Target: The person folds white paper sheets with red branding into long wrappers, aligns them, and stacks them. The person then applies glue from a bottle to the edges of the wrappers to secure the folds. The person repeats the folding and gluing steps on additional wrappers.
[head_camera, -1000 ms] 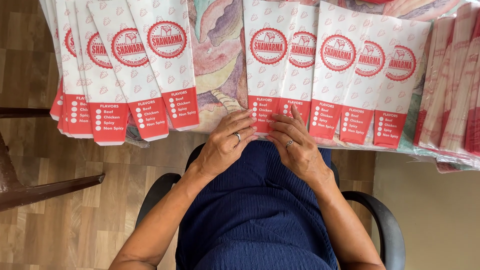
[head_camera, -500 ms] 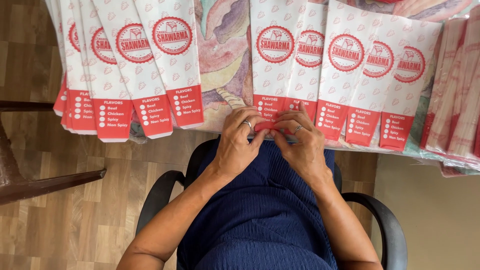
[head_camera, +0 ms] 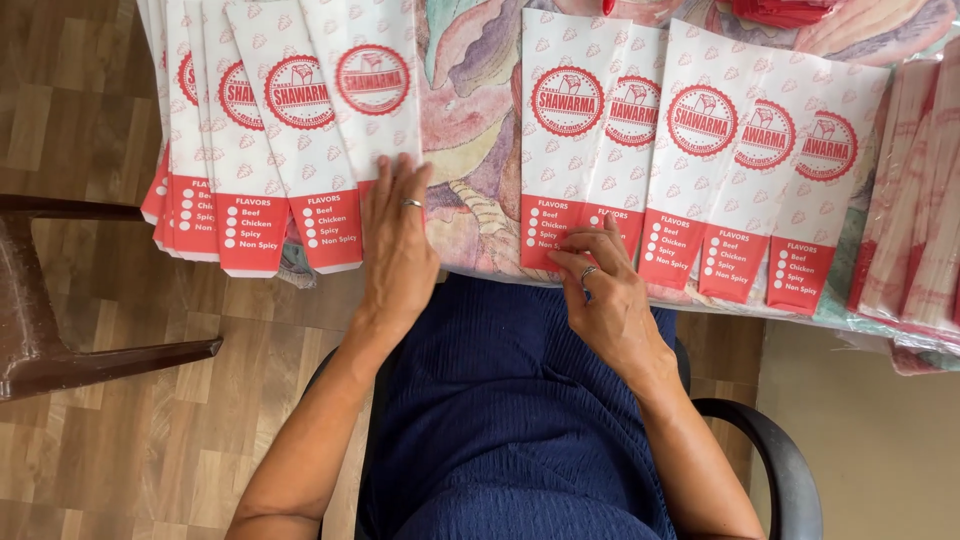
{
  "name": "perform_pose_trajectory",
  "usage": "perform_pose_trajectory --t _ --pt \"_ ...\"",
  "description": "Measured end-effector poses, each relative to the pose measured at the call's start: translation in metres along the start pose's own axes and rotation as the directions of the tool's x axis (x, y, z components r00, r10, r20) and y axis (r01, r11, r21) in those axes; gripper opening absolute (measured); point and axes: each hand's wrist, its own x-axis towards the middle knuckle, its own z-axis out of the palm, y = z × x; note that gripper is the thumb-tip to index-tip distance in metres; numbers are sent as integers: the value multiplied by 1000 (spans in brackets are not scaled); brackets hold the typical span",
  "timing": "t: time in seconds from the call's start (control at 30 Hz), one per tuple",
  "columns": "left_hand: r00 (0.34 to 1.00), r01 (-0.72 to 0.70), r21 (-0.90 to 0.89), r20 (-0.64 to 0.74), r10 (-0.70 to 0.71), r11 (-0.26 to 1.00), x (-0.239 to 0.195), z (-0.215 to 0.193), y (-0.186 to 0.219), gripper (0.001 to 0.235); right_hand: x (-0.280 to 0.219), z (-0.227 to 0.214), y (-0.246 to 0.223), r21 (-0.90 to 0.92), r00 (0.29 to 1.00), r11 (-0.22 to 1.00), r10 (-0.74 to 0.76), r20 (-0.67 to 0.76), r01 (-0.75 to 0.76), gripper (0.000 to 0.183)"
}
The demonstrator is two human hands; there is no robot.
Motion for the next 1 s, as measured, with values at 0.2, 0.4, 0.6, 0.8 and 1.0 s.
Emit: perform_pose_trajectory --t 0.2,0.4,0.6,0.8,1.0 --pt "986 -1 -137 163 24 991 -3 41 16 85 1 2 -2 -91 998 996 -12 68 18 24" --pt "968 -61 -214 225 110 975 -4 59 34 85 3 2 -2 -82 998 996 -27 64 33 25" --pt "974 -215 -289 0 225 933 -8 49 33 59 0 3 -2 -19 997 997 -76 -28 76 22" --pt "961 -271 -379 -154 229 885 -13 13 -3 20 5 8 -4 52 981 990 -119 -152 128 17" --pt "956 -293 -409 -98 278 864 -24 13 -11 15 12 17 -12 20 981 987 -154 -119 157 8"
